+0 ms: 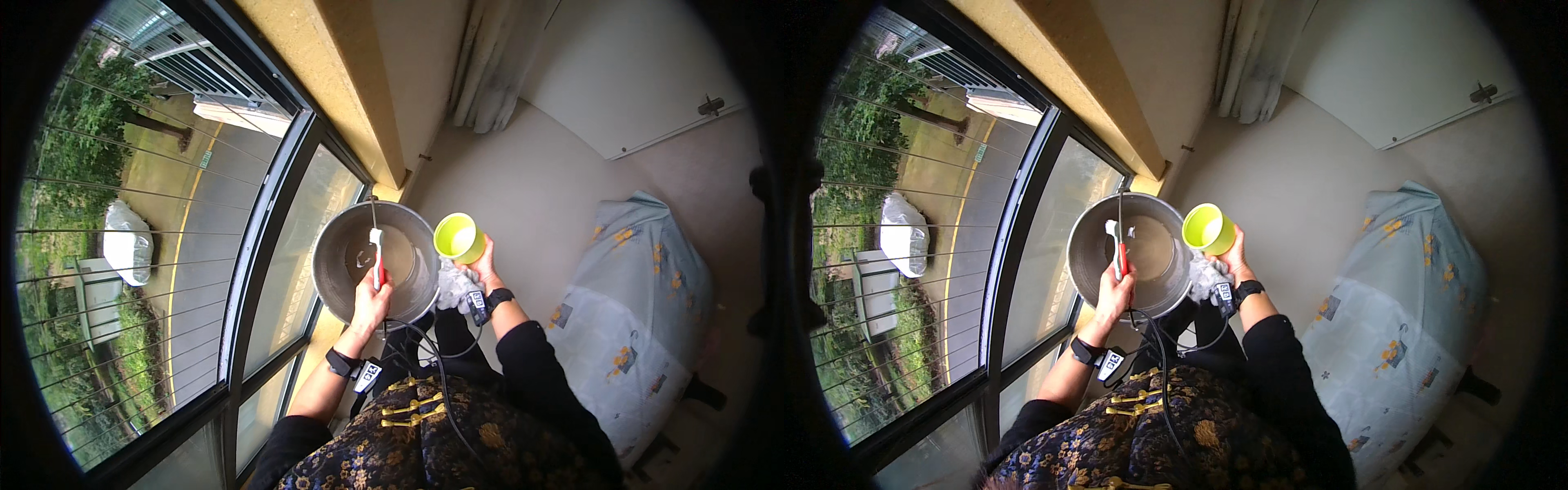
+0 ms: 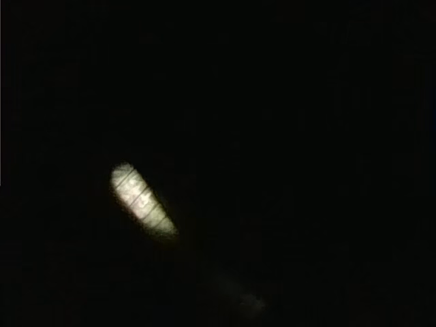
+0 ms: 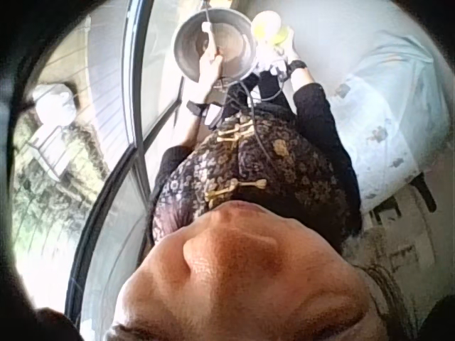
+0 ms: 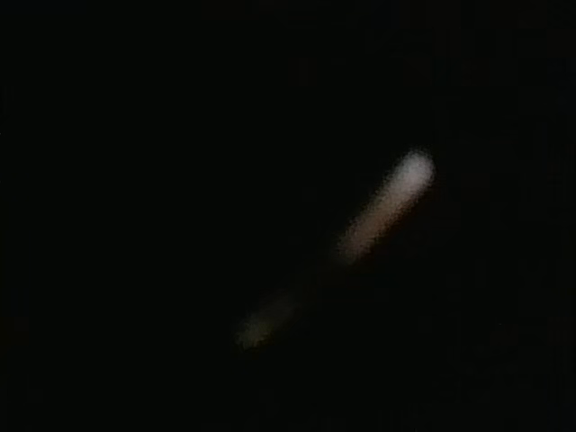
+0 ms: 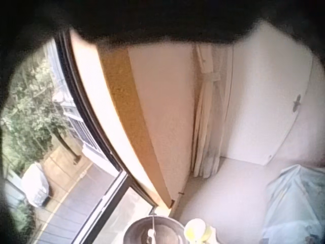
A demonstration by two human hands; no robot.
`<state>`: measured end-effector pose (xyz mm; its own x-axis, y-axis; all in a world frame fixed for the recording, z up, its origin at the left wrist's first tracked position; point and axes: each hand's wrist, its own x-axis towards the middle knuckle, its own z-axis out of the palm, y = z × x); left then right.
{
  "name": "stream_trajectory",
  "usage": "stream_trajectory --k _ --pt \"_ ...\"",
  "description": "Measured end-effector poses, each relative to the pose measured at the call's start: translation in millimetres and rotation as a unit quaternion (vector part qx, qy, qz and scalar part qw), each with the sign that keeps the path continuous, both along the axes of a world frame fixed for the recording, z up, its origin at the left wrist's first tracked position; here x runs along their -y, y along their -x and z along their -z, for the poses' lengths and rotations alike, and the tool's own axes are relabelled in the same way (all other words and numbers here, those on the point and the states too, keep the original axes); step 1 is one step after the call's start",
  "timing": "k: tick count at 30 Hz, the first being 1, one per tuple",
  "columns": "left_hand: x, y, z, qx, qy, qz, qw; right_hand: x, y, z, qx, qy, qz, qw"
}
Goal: The person wipes the balcony glass panels with a cloth, then moves to the window frame and uses a toothbrush with a cleaning solution to scrub the track. They wipe the frame with the cloth and continue scrubbing the track along its length.
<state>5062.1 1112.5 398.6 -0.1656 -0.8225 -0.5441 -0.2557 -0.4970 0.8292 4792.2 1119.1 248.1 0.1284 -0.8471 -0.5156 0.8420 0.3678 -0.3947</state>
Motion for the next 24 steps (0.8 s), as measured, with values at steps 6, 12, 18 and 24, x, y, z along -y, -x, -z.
stream_trajectory --k 6,12,18,24 --pt "3 38 -39 -0.063 -0.034 0.023 0.997 -25 67 3 -0.019 0.003 0.021 1.000" --pt "20 91 -44 -0.069 -0.028 0.054 0.996 -98 157 -14 -0.063 0.034 0.100 0.992" --pt "34 132 29 -0.061 -0.069 0.067 0.994 -193 200 -31 -0.212 -0.091 0.270 0.935" --pt "50 172 182 0.105 -0.038 0.157 0.981 -219 215 -26 -0.243 -0.127 0.269 0.923"
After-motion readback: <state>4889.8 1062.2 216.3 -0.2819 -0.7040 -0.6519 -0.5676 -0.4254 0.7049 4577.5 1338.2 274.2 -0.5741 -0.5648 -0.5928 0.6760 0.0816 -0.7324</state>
